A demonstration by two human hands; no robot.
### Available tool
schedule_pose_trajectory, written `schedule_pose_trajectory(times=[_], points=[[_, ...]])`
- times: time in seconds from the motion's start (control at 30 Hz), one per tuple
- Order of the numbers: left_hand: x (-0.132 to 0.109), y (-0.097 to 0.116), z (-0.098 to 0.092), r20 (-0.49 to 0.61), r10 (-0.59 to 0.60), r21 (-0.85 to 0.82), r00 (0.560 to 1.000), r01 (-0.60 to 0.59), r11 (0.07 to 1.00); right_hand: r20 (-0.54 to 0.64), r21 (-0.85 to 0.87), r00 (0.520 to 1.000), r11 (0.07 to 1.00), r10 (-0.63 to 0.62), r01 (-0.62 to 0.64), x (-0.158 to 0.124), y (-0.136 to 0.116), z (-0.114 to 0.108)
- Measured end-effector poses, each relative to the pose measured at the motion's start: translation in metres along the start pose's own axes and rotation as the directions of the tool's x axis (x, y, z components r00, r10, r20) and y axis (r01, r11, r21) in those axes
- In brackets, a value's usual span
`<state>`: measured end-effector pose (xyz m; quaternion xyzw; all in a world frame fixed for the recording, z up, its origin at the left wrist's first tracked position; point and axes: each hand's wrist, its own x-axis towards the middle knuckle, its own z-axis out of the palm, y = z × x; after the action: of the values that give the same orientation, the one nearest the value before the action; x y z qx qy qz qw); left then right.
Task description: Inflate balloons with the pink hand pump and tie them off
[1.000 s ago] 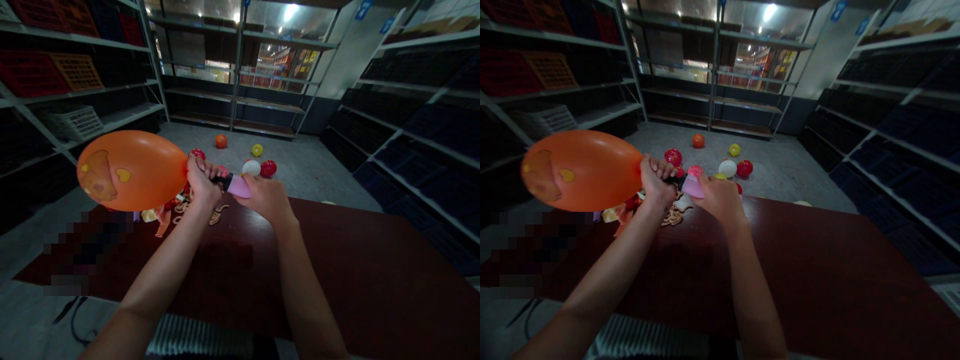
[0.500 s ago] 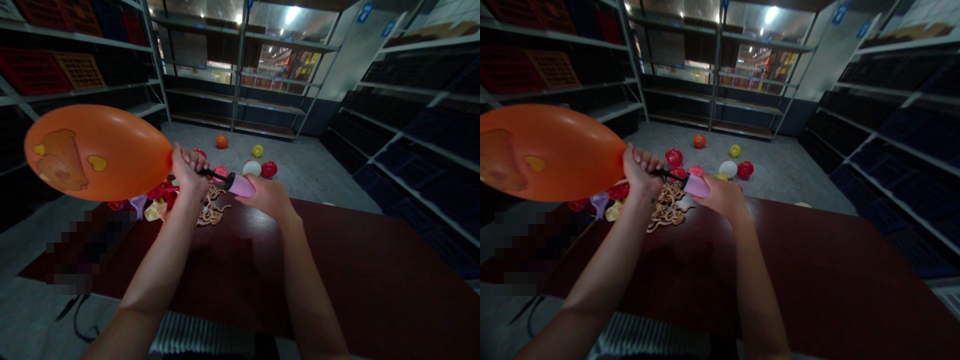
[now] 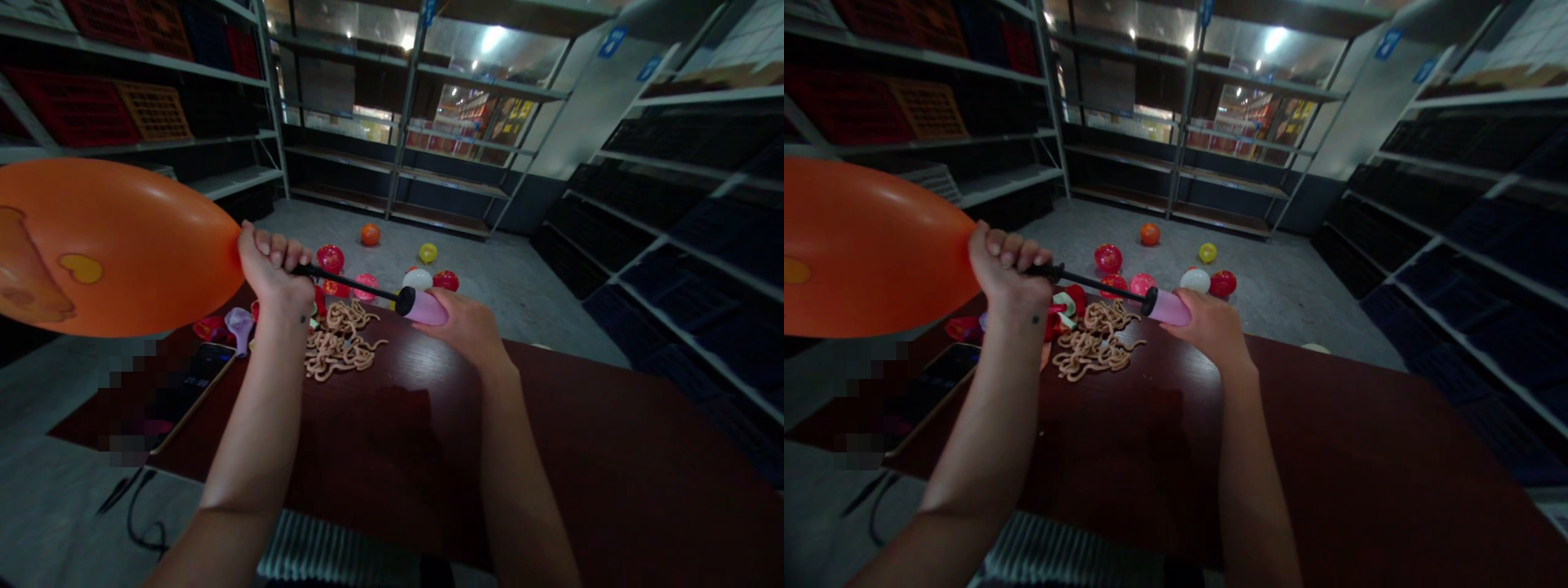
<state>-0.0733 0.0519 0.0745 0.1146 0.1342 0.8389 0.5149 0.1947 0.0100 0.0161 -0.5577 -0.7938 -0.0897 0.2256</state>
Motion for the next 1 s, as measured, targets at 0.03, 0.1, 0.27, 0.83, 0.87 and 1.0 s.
schedule_pose_trajectory(times=[0.03, 0.1, 0.27, 0.83, 0.87, 1.0], points=[[0.000, 0.002, 0.000, 0.010, 0.001, 0.004, 1.000, -0.001, 1.000, -0.009, 0.003, 1.000, 1.000, -0.002, 0.002, 0.000, 0.000, -0.001], [-0.002, 0.003, 0.000, 0.039, 0.006, 0.025, 0.999, -0.007, 1.000, -0.022, 0.004, 1.000, 1.000, -0.007, 0.007, 0.000, -0.002, -0.002], [-0.014, -0.003, 0.006, 0.082, 0.062, 0.087, 0.995, -0.069, 0.994, -0.074, -0.069, 0.997, 0.998, 0.001, -0.006, -0.002, -0.001, -0.001], [-0.070, -0.068, 0.018, 0.124, -0.051, 0.122, 0.991, 0.036, 0.992, -0.064, -0.200, 0.998, 0.980, -0.022, 0.009, 0.001, -0.042, -0.006], [-0.065, -0.069, 0.016, 0.120, -0.066, 0.127, 0.991, 0.051, 0.991, -0.057, -0.185, 0.998, 0.983, -0.017, 0.006, 0.001, -0.044, -0.005], [-0.042, -0.071, 0.004, 0.098, -0.143, 0.145, 0.985, 0.128, 0.981, 0.014, -0.070, 1.000, 0.997, 0.019, -0.018, 0.003, -0.048, -0.001]])
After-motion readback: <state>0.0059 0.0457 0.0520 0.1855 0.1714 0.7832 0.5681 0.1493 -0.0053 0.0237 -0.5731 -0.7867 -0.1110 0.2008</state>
